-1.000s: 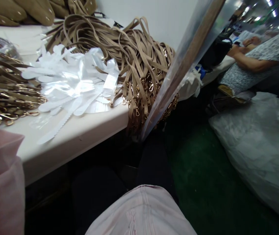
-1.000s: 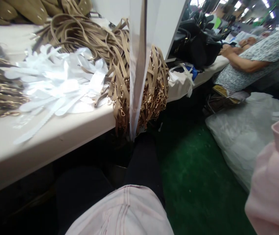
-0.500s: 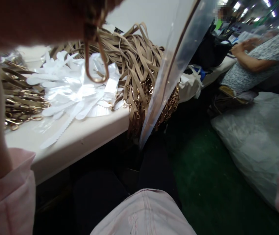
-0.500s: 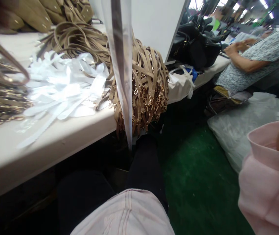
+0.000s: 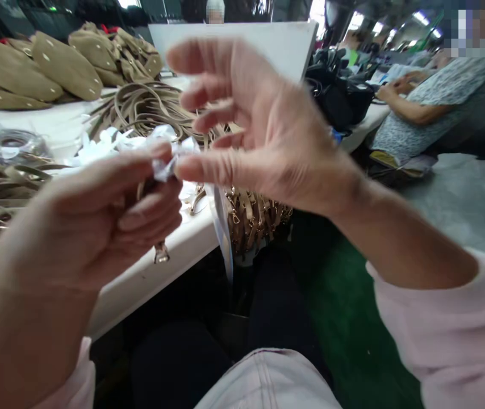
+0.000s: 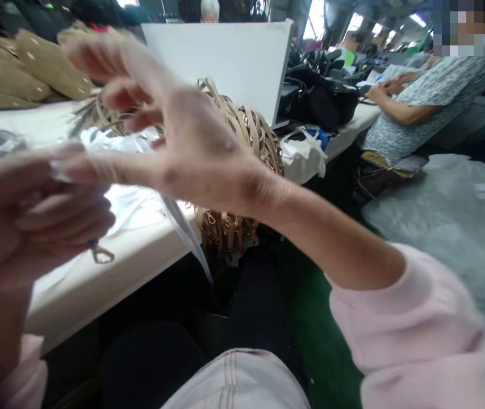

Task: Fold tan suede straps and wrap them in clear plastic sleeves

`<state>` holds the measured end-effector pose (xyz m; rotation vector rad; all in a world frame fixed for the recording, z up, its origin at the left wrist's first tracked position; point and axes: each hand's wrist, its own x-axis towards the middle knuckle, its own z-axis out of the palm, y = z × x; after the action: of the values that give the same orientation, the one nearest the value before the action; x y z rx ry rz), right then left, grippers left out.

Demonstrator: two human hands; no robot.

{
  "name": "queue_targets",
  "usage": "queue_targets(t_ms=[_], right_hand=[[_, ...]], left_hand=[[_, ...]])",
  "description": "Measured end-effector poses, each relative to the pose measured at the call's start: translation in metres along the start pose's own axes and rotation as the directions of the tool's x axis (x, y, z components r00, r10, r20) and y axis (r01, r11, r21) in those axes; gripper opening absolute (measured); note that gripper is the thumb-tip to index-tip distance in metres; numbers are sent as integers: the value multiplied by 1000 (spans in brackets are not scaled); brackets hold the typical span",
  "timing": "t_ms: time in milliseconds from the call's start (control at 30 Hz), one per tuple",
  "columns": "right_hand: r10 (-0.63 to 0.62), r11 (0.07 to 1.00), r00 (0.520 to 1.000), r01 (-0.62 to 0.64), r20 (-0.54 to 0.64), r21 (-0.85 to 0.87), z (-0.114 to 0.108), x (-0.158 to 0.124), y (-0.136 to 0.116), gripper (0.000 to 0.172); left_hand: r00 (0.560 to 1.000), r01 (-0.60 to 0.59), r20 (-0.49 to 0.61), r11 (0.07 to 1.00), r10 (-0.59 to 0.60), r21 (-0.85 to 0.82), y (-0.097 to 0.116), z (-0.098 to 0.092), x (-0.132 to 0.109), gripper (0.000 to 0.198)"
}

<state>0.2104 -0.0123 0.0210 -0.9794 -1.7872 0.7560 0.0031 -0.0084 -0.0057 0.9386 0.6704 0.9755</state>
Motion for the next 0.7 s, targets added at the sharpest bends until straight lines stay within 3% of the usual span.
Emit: queue_targets(t_ms=[33, 100, 167, 233, 367, 433, 533, 700], right_hand=[[-56, 997, 995, 51, 88, 58, 4, -8, 11, 58], [-110, 976, 971, 65, 215, 207, 25, -36, 48, 69], [-5, 941, 972, -76, 236, 331, 57, -75, 97, 73], [153, 850, 954, -260, 257, 458, 94, -117, 144, 45], [429, 798, 886, -464, 177, 386, 142, -185, 206, 35], [466, 822, 874, -485, 137, 298, 148, -206, 224, 31], [466, 864, 882, -472, 73, 175, 140, -226, 243, 26], [414, 910, 910, -414, -9, 38, 117, -236, 245, 23]], left_hand=[[998, -39, 59, 997, 35, 67, -11, 1, -7, 48], [999, -4, 51, 995, 0, 95, -41, -3, -21, 31], [997, 66, -36, 998, -65, 23, -76, -15, -34, 24], [981, 153, -101, 983, -164, -104, -115, -32, -45, 23], [926, 246, -188, 900, -328, -360, -190, -57, -65, 17], [900, 278, -199, 861, -389, -427, -221, -61, -74, 16], [869, 344, -210, 851, -449, -398, -252, -60, -81, 19], [846, 422, -199, 849, -495, -318, -259, -54, -75, 39]])
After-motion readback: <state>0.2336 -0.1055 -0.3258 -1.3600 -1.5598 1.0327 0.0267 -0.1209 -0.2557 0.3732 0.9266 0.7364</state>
